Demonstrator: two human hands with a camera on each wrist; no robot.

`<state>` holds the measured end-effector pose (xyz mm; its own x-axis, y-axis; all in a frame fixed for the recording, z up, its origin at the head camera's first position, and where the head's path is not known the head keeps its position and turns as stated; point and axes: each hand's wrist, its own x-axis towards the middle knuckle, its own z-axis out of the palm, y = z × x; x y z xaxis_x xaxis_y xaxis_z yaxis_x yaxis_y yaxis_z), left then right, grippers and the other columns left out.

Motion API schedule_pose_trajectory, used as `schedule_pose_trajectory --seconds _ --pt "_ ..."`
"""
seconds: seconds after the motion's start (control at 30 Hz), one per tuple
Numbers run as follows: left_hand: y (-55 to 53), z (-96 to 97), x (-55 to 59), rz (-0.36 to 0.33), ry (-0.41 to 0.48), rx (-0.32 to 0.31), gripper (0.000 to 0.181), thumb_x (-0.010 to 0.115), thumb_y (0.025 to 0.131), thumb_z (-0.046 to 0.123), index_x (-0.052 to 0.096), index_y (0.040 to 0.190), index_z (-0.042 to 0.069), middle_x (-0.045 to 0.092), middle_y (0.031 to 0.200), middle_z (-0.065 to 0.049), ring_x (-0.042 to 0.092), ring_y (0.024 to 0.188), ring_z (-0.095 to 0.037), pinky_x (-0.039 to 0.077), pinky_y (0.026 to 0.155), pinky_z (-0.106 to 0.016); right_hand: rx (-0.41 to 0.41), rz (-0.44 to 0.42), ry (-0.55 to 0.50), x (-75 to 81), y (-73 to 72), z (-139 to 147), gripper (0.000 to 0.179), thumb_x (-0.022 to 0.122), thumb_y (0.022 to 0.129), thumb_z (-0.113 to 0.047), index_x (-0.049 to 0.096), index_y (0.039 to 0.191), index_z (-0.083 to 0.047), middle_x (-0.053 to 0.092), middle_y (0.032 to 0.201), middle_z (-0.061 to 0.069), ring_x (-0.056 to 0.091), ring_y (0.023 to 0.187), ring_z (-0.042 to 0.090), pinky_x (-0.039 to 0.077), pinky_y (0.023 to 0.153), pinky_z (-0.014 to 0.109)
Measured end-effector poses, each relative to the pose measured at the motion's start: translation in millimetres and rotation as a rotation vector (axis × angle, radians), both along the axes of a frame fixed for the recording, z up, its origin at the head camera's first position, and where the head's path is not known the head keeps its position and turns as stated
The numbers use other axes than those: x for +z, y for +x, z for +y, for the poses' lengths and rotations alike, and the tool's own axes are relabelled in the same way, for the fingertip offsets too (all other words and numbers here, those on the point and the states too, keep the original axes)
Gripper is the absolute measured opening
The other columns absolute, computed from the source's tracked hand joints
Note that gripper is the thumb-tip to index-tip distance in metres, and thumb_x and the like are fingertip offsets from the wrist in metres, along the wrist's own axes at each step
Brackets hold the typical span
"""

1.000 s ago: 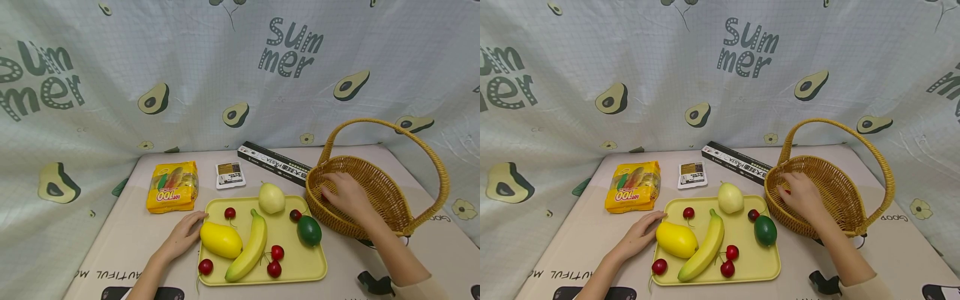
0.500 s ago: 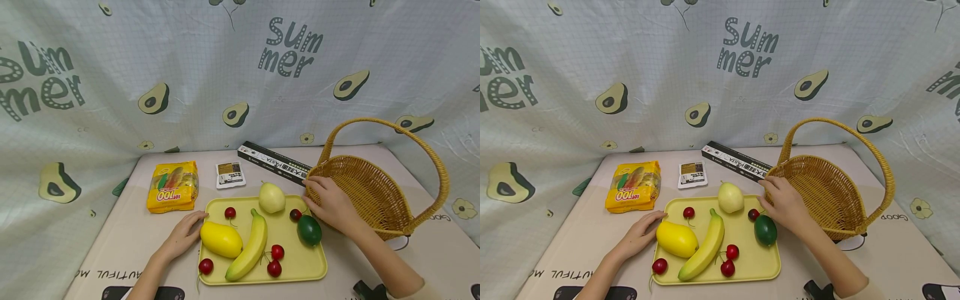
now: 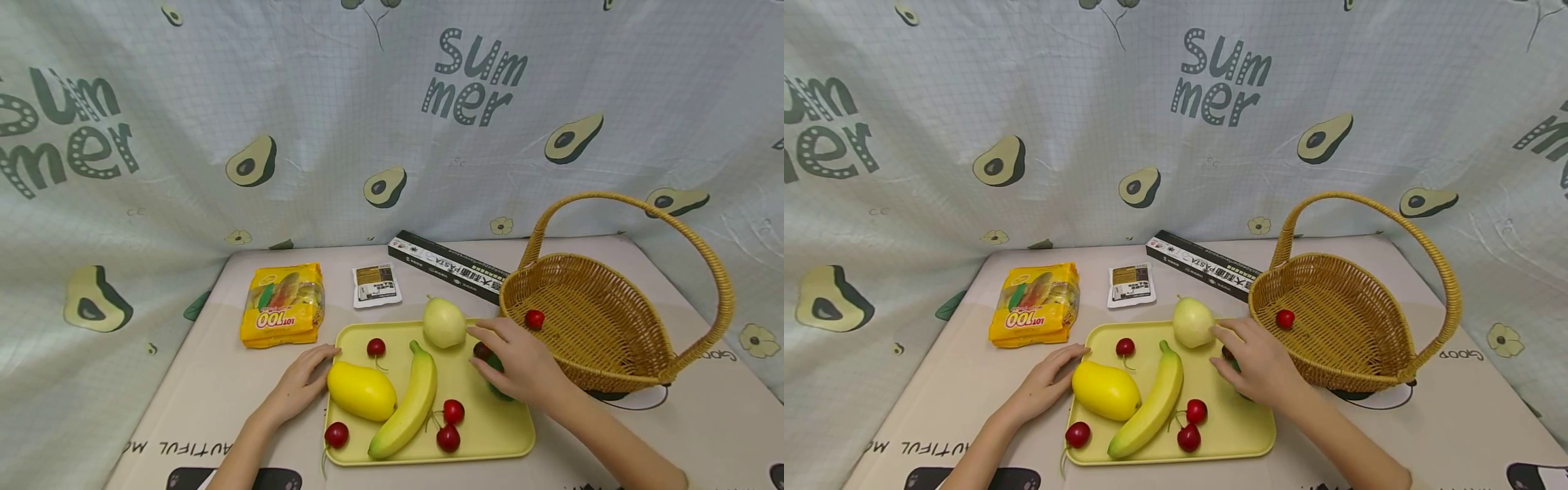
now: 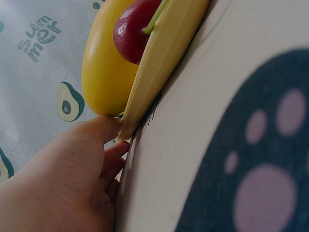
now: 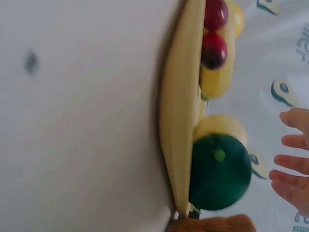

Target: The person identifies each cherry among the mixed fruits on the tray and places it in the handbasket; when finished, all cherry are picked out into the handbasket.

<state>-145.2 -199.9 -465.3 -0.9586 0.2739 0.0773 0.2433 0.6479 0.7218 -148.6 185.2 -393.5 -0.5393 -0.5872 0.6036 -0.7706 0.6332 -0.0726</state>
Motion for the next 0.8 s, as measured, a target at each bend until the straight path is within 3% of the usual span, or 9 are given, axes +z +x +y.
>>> schedule_pose_trajectory --seconds 0.2,0.5,0.8 --pt "-0.2 0.5 -0.1 -0.003 -0.005 0.002 0.036 0.058 0.091 0.018 0.054 0.126 0.016 0.047 0.134 -0.005 0.036 0.129 -0.026 0.027 0.104 -0.049 0.086 0.017 0.039 -8.8 9.7 -12 0.038 0.059 0.087 -0.035 0.061 0.111 -0.005 0.060 0.107 0.009 0.057 0.094 0.020 0.050 0.077 0.035" --pt "-0.8 0.9 -0.4 -0.007 -0.006 0.004 0.036 0.058 0.090 0.019 0.054 0.126 0.017 0.047 0.134 -0.005 0.035 0.129 -0.026 0.027 0.104 -0.049 0.179 -0.024 0.141 -18.8 24.4 -22 0.044 0.071 0.078 -0.029 0.060 0.115 -0.009 0.059 0.107 0.005 0.056 0.095 0.018 0.049 0.080 0.034" --pt "-0.8 -0.1 0.3 0.009 -0.007 -0.005 0.036 0.058 0.090 0.017 0.054 0.126 0.015 0.048 0.133 -0.006 0.036 0.128 -0.027 0.027 0.104 -0.048 0.279 -0.111 0.175 -23.2 30.3 -23 0.046 0.072 0.077 -0.027 0.060 0.117 -0.009 0.059 0.101 -0.004 0.054 0.092 0.010 0.047 0.080 0.027"
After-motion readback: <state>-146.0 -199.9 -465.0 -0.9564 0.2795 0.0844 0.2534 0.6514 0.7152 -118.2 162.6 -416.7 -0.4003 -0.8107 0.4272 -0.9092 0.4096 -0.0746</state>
